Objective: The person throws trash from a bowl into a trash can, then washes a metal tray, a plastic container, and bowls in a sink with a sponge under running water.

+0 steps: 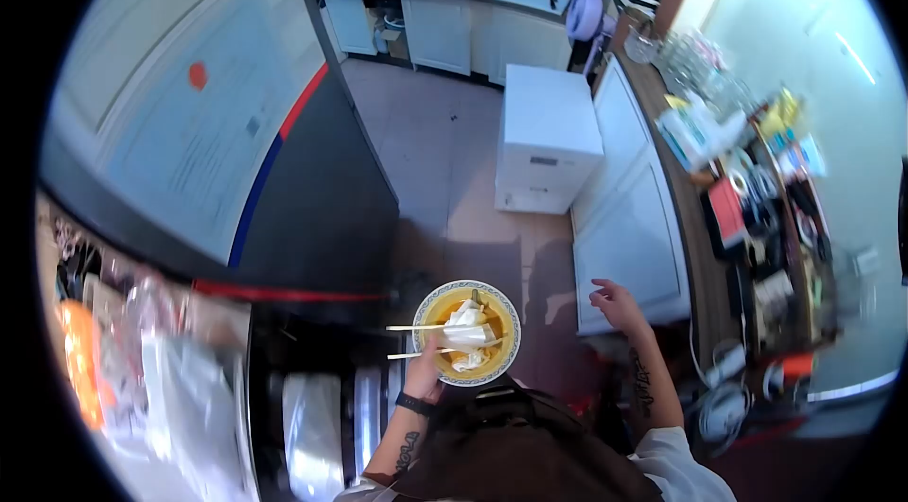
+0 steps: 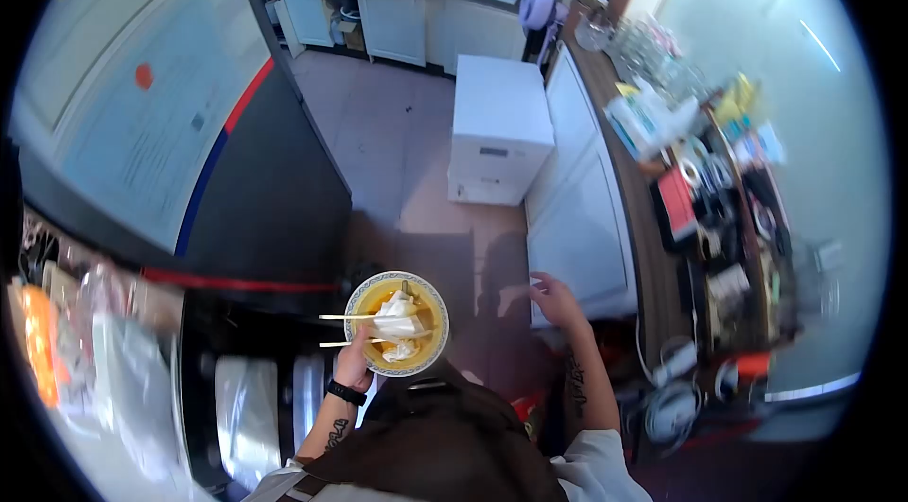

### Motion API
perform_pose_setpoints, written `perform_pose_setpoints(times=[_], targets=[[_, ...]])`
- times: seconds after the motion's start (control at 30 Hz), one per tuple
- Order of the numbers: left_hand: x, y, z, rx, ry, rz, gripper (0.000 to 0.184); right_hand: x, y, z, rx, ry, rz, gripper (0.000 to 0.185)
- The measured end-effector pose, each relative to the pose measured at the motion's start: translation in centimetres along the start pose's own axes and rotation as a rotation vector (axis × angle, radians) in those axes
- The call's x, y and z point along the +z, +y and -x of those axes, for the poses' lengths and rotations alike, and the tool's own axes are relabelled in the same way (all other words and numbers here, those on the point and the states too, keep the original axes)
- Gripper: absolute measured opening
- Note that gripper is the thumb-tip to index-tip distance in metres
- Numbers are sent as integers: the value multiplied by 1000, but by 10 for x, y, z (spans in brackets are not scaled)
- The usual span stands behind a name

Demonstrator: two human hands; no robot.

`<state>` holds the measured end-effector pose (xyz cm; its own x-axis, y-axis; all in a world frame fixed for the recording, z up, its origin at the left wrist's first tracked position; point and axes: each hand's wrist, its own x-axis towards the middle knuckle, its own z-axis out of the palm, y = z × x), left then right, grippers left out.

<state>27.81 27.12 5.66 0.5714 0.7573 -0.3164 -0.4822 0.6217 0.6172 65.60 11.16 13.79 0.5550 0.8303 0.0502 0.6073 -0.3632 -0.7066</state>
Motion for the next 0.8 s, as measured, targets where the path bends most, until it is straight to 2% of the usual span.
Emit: perform_pose_setpoints(times=[0.07,0.13,0.2,0.23,0.27,0.33,0.4,0.43,0.5,0.53,0.6,0.63,0.67,0.7,0.73,0.8], targets=[[-89,-25,45,-171,280,-117,51,141,103,74,234,-222,-24,50],[-83,17,-21,-194,360,-157,50,194,157,39,342,-344,63,49],[-53,42,-96,-191,383,-114,49,213,207,2,457,-424,262,54],[-37,52,-135,-198,384,-88,49,219,254,-5,417,-501,308,57],[-18,78,-176,-187,378,-80,49,211,256,-35,477,-587,252,58],[-28,98,-264,-170,423,-76,45,202,286,-87,459,-694,341,58],[-23,126,-342,-60,421,-69,44,197,239,-157,749,-660,65,59],[-24,140,-380,-92,427,-67,44,215,259,-185,820,-610,-157,49],[-10,174,-460,-149,413,-41,44,222,239,-278,957,-546,-694,40],[2,188,-493,-97,368,-36,46,228,215,-337,926,-532,-618,37],[11,222,-567,-80,438,-85,47,248,158,-478,833,-529,-472,31],[12,237,-604,-79,489,-98,48,274,183,-547,782,-522,-559,38],[26,261,-640,-73,480,-62,50,278,147,-633,683,-540,-419,36],[37,282,-671,-17,527,-66,55,289,124,-714,532,-584,-268,37],[27,299,-706,-45,569,-93,57,305,113,-797,349,-604,-218,38],[22,326,-750,-45,626,-33,61,323,42,-942,63,-612,-98,38]])
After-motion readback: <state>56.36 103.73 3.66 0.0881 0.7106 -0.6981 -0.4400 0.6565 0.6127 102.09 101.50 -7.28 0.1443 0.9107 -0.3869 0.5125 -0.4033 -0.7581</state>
